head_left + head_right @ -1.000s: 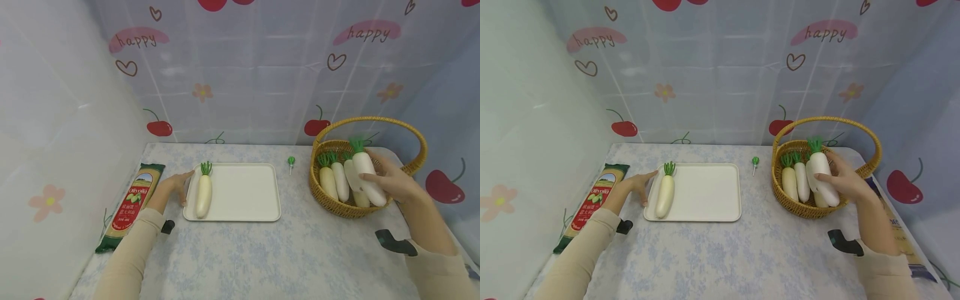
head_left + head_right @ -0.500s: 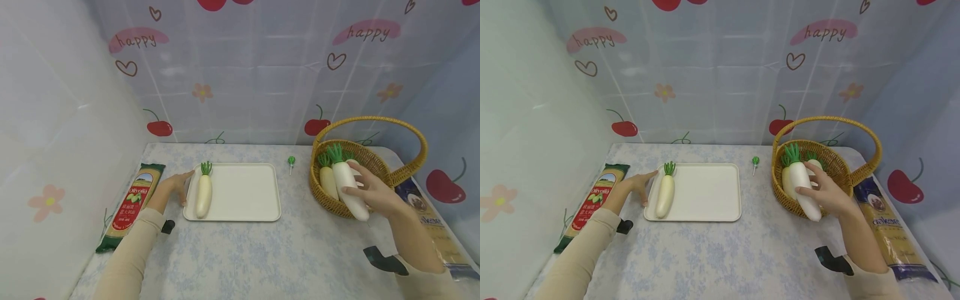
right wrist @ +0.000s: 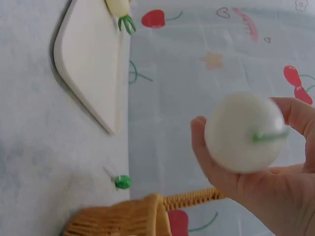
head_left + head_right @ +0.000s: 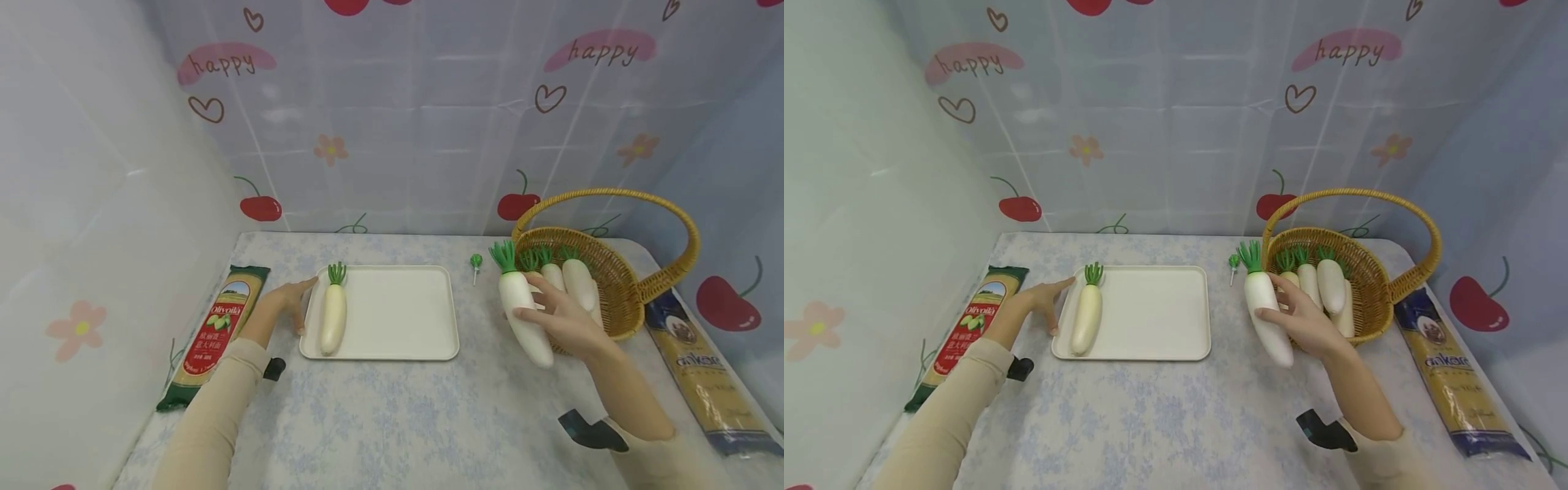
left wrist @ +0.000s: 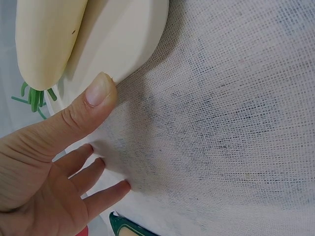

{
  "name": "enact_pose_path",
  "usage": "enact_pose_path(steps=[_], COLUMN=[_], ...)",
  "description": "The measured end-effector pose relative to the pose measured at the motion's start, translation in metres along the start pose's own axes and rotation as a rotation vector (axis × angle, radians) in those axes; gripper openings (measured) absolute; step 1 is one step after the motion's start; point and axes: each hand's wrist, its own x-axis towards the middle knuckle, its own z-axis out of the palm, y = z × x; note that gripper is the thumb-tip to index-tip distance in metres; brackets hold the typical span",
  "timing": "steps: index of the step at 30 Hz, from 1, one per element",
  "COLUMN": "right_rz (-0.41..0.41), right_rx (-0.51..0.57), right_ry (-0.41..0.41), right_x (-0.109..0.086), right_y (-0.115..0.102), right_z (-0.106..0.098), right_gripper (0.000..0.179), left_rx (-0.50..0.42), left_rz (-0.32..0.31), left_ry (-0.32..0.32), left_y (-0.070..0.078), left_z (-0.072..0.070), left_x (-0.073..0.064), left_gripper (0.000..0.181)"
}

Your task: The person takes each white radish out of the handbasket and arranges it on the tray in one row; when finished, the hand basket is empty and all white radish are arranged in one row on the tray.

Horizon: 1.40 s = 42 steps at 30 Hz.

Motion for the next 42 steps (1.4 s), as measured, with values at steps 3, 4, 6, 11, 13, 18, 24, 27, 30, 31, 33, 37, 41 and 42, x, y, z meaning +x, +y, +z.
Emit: enact_pose_path(steps=[3,4,6,11,13,18,24,27,30,31,33,37,41,42], right_rz=[0.008,0.006,0.022,0.049,0.048,0.032,0.047,0.088,0.129,0.134,0.14,0.144,0.177,0.185], right_rx=[0.055,0.078,0.104,0.191,0.231,0.308,0.358,0.372,0.386,0.387,0.392,0.407,0.416,0.419], right_ry=[-0.012,-0.022,-0.027,-0.045,-0.051,-0.06,-0.067,-0.069,-0.07,-0.075,-0.081,-0.09,-0.066,-0.062], right_x=[0.009,0.012,0.018,0.034,0.04,0.056,0.072,0.08,0.087,0.089,0.093,0.101,0.11,0.113], right_y=[-0.001,-0.001,0.0,0.002,0.003,0.008,0.014,0.015,0.015,0.015,0.016,0.017,0.018,0.019], right_z=[0.01,0.014,0.021,0.038,0.045,0.062,0.083,0.095,0.105,0.108,0.115,0.128,0.144,0.148], right_gripper=[0.081,0.082,0.083,0.083,0.083,0.08,0.078,0.077,0.076,0.076,0.076,0.073,0.069,0.069], left_rx=[0.006,0.007,0.01,0.011,0.006,0.0,0.002,0.002,0.004,0.002,0.0,-0.001,0.003,0.002], left_rz=[0.001,0.001,0.002,0.005,0.003,0.006,0.011,0.006,0.005,0.004,0.004,0.003,0.004,0.004], left_ry=[0.0,0.001,0.0,-0.002,-0.001,-0.002,-0.004,-0.003,-0.002,-0.003,-0.003,-0.006,-0.005,-0.004], left_y=[0.001,0.0,0.0,0.0,-0.001,-0.001,-0.001,0.0,0.0,0.0,0.0,-0.001,-0.002,-0.002], left_z=[-0.001,-0.001,-0.001,-0.001,-0.001,-0.001,-0.002,-0.003,-0.004,-0.004,-0.003,-0.002,-0.001,-0.001], left_x=[0.0,0.0,0.001,0.002,0.003,0.004,0.003,0.002,0.001,0.001,0.001,0.001,0.001,0.001], left_gripper=[0.122,0.122,0.122,0.123,0.124,0.124,0.124,0.124,0.124,0.124,0.124,0.124,0.124,0.124])
